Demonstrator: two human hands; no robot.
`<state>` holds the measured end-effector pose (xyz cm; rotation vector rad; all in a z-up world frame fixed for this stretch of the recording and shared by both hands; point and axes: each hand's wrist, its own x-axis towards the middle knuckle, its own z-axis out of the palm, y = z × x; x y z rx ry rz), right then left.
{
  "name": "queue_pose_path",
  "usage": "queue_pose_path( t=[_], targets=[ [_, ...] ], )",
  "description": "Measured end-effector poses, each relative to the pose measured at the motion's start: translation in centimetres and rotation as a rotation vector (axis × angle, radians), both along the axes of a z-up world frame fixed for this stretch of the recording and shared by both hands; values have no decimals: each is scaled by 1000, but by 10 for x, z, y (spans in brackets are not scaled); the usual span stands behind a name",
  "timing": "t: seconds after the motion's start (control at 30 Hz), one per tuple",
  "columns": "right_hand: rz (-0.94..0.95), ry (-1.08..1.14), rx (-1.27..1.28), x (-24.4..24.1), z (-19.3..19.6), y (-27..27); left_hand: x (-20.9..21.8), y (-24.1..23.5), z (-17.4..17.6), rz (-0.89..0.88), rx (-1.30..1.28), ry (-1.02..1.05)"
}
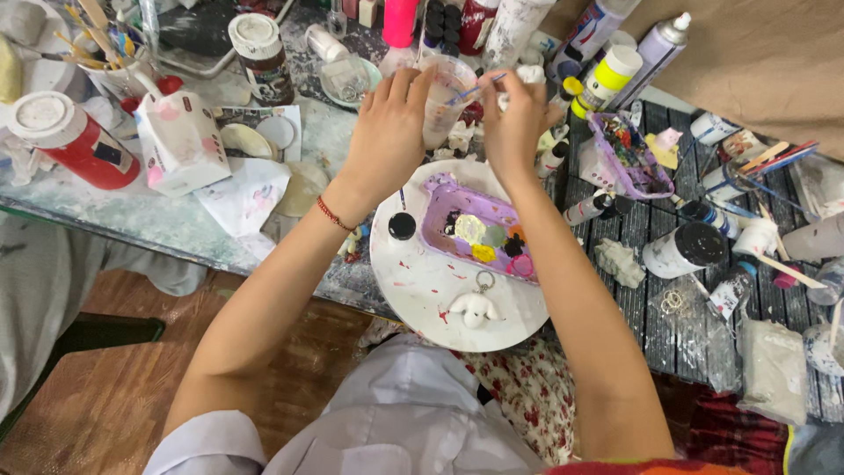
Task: The person mixes different colors of paint in a plastic container using a small tool. They then pick up a ceramic cow figurine and a small white figurine, placing them on the table.
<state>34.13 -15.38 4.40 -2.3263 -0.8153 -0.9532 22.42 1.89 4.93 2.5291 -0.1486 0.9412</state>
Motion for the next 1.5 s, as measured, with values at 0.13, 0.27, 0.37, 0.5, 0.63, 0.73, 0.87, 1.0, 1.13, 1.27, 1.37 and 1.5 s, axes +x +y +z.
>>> queue_pose_path(
  t=[0.13, 0.27, 0.37, 0.5, 0.63, 0.73, 0.87, 1.0, 1.13, 1.27, 1.37, 1.5],
  targets=[
    [131, 290, 381, -3, 17, -29, -17, -11, 16, 8, 16, -73],
    [336, 365, 703, -40, 34, -81, -52, -32, 28, -71, -105, -118],
    [128, 486, 757, -80, 38, -118, -82, -52, 32, -189, -353, -96],
    [91, 489, 881, -125, 32, -151, -119, -83, 26, -359, -655, -42],
    [43, 488, 846, -168, 13, -175, -130, -100, 8, -424, -751, 73],
    [14, 529, 803, -186, -9, -178, -126, -102, -2, -418, -767, 111],
    [-17, 523, 766, -197, -36, -176, -126, -103, -8, -437, -785, 171],
    [37, 510, 740, -204, -49, -178, -124, -104, -11, -425, -747, 181],
    [15, 507, 692, -212, -49, -179, -123, -101, -13, -428, -752, 240],
    [166, 461, 692, -219, -43, -175, -121, -102, -15, -431, -695, 215],
    [121, 445, 602, -223, -38, -170, -121, -102, -16, -420, -617, 201],
    [145, 345, 484, -227, -31, -168, -120, -104, -18, -389, -491, 138]
  ],
)
